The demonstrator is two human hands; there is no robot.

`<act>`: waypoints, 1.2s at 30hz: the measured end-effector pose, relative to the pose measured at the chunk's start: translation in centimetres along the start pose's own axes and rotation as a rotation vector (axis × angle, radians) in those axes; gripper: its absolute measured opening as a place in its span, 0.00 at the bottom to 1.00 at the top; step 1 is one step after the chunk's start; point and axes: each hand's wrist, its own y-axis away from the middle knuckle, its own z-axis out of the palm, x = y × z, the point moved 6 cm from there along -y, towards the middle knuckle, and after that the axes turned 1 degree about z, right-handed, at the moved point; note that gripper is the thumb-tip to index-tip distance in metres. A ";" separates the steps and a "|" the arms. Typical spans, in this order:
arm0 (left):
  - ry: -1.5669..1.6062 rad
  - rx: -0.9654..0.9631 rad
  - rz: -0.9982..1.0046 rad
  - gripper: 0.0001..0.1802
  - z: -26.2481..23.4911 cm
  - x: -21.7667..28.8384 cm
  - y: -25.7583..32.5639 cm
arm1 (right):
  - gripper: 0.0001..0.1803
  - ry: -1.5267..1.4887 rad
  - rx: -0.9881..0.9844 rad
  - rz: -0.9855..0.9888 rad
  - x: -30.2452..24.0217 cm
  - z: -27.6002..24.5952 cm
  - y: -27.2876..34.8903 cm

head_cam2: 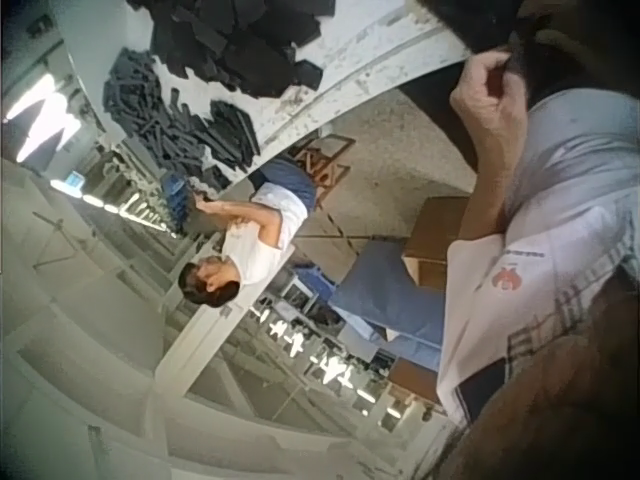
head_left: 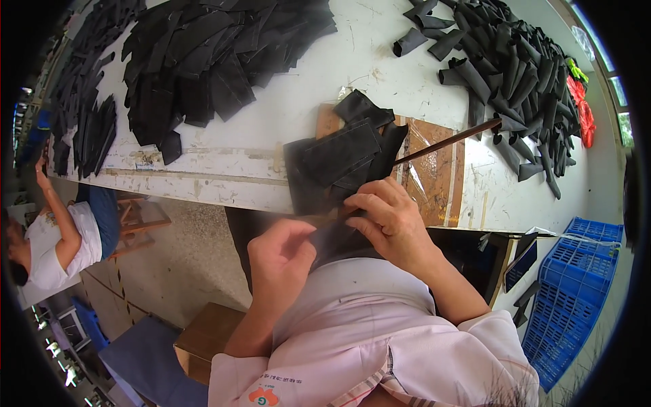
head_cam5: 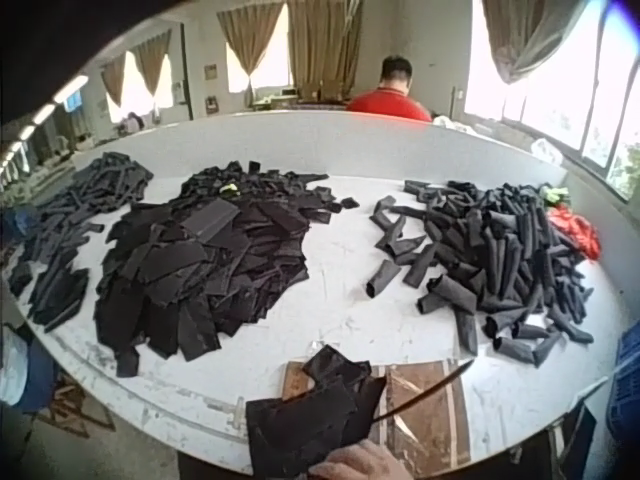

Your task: The recorder manually assembles black foam or rubber components on a workbench in a factory setting, using small tools to join pieces.

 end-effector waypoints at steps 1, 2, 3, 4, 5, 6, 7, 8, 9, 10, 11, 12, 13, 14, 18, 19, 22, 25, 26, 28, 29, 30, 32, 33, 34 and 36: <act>0.025 0.107 0.024 0.05 -0.5 0.2 0.1 | 0.10 0.165 0.184 -0.013 -0.5 -1.1 0.0; 0.052 0.213 0.047 0.06 -0.9 0.3 0.4 | 0.10 0.164 0.186 -0.019 -0.9 -1.1 0.2; 0.050 0.218 0.054 0.06 -0.8 0.4 0.5 | 0.14 0.149 0.206 -0.076 -1.6 -1.4 0.4; 0.072 0.276 0.080 0.06 -0.8 0.7 0.7 | 0.18 0.133 0.226 -0.134 -2.3 -1.6 0.6; 0.094 0.332 0.107 0.06 -0.9 1.0 0.9 | 0.20 0.073 0.170 -0.171 -2.8 -1.4 0.6; 0.091 0.336 0.117 0.06 -0.7 1.1 1.0 | 0.20 0.072 0.175 -0.181 -3.2 -1.2 0.7; 0.061 0.350 0.201 0.06 -0.5 1.5 1.3 | 0.21 -0.024 0.150 -0.144 -3.4 -0.8 0.5; 0.023 0.379 0.287 0.06 -0.5 2.0 1.7 | 0.22 -0.129 0.118 -0.119 -3.6 -0.2 0.3; 0.059 0.347 0.255 0.05 -0.2 1.8 2.1 | 0.19 -0.141 0.128 -0.098 -3.8 0.1 0.2; 0.044 0.332 0.289 0.05 0.1 2.6 2.1 | 0.19 -0.154 0.121 -0.128 -4.2 0.2 0.3; 0.049 0.339 0.299 0.05 0.3 2.6 2.0 | 0.17 -0.164 0.106 -0.079 -3.9 0.4 0.3; 0.050 0.345 0.305 0.05 0.3 2.4 1.9 | 0.15 -0.175 0.091 -0.027 -3.5 0.6 0.3; 0.005 0.328 0.296 0.06 0.4 2.3 1.6 | 0.11 -0.228 0.083 0.052 -3.3 0.7 0.3; -0.039 0.309 0.284 0.07 0.5 2.2 1.3 | 0.09 -0.197 0.102 0.027 -3.3 0.7 0.1; -0.211 0.351 0.474 0.08 0.7 3.9 1.2 | 0.07 -0.014 0.150 -0.086 -3.7 0.7 0.4; -0.219 0.379 0.476 0.08 0.6 3.7 1.2 | 0.07 0.061 0.169 -0.083 -3.8 0.7 0.3; -0.280 0.480 0.602 0.08 1.0 3.7 1.4 | 0.07 0.104 0.206 -0.100 -3.5 1.4 0.2; 0.136 0.396 0.318 0.05 0.8 1.6 0.4 | 0.08 0.130 0.275 -0.073 -2.6 1.7 0.1; 0.323 0.283 0.181 0.05 1.0 0.8 -0.4 | 0.08 0.125 0.269 -0.084 -2.6 1.6 0.0; 0.505 0.183 0.045 0.06 1.1 0.1 -1.2 | 0.07 0.010 0.249 0.071 -1.4 1.3 -0.1; 0.746 0.022 -0.026 0.06 2.0 -0.1 -1.6 | 0.07 -0.034 0.244 0.051 -1.1 0.9 -0.1; 0.982 -0.144 -0.099 0.07 2.8 0.1 -1.7 | 0.04 -0.164 0.224 0.057 -0.6 0.5 0.0; 1.073 -0.266 -0.146 0.11 3.2 1.0 -1.5 | 0.02 -0.541 0.164 0.221 0.9 0.5 0.4; 0.978 -0.280 -0.124 0.13 3.4 1.3 -1.4 | 0.02 -0.666 0.109 0.313 1.3 0.6 0.5; 0.883 -0.294 -0.103 0.14 3.6 1.6 -1.4 | 0.02 -0.667 0.107 0.315 1.4 0.5 0.6; 0.784 -0.197 -0.086 0.13 4.1 0.8 -1.8 | 0.03 -1.013 0.084 0.415 2.1 1.3 0.6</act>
